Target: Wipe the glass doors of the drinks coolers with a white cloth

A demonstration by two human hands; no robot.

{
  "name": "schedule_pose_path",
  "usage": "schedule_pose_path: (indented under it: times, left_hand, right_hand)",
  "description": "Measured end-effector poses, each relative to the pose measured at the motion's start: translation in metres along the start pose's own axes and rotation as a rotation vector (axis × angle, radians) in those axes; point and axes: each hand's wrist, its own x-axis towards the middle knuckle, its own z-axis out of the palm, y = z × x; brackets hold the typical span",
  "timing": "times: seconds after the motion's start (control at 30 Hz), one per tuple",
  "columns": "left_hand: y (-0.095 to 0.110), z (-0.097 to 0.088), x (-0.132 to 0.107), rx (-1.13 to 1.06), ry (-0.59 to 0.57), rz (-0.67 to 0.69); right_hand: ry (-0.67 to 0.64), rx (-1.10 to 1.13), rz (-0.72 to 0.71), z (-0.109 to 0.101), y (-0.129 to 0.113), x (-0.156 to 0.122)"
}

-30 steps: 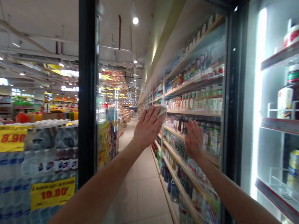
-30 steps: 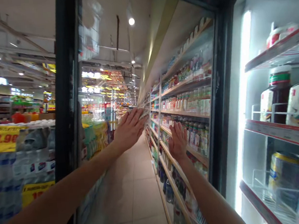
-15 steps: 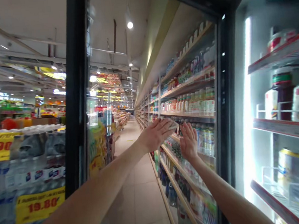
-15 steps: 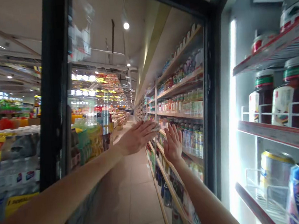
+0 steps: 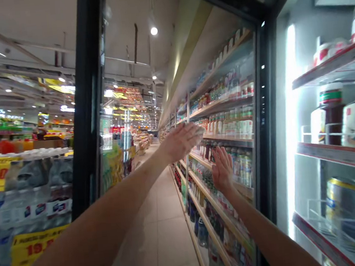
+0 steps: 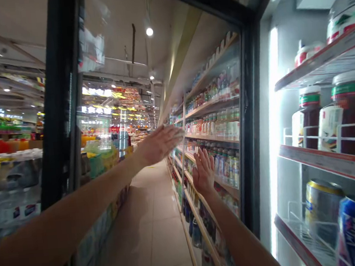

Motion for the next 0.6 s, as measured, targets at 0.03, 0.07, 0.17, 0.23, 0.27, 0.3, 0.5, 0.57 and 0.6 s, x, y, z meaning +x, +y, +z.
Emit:
schedule_pose_path:
  times: [0.03, 0.07, 0.17, 0.23, 0.27, 0.3, 0.5, 0.57, 0.6]
  left_hand:
    - [-0.016, -0.007, 0.002, 0.020, 0.056, -0.127]
    - [-0.030, -0.013, 0.004, 0.037, 0.126, -0.276]
    - [-0.046, -0.017, 0.005, 0.070, 0.289, -0.567]
    - [-0.031, -0.009, 0.002, 0.055, 0.253, -0.472]
    - [-0.021, -0.004, 0.000, 0.037, 0.193, -0.346]
    - [-0.012, -0.001, -0.001, 0.019, 0.128, -0.213]
    - [-0.052, -0.021, -0.003, 0.081, 0.228, -0.498]
    - [-0.066, -0.027, -0.005, 0.105, 0.376, -0.693]
    - [-0.064, -0.026, -0.006, 0.105, 0.412, -0.725]
  right_hand:
    - [0.003, 0.002, 0.000, 0.000, 0.000, 0.000]
    - [0.007, 0.007, 0.000, 0.000, 0.000, 0.000]
    - [0.011, 0.026, 0.002, 0.001, -0.001, 0.000]
    - [0.006, 0.026, 0.004, 0.001, -0.001, 0.000]
    - [-0.001, 0.024, 0.007, 0.001, -0.001, 0.000]
    - [-0.009, 0.021, 0.011, 0.001, -0.001, 0.000]
    - [0.003, 0.029, 0.001, 0.002, -0.002, 0.001]
    - [0.002, 0.021, 0.005, 0.002, -0.003, 0.001]
    - [0.000, 0.017, 0.008, 0.002, -0.003, 0.001]
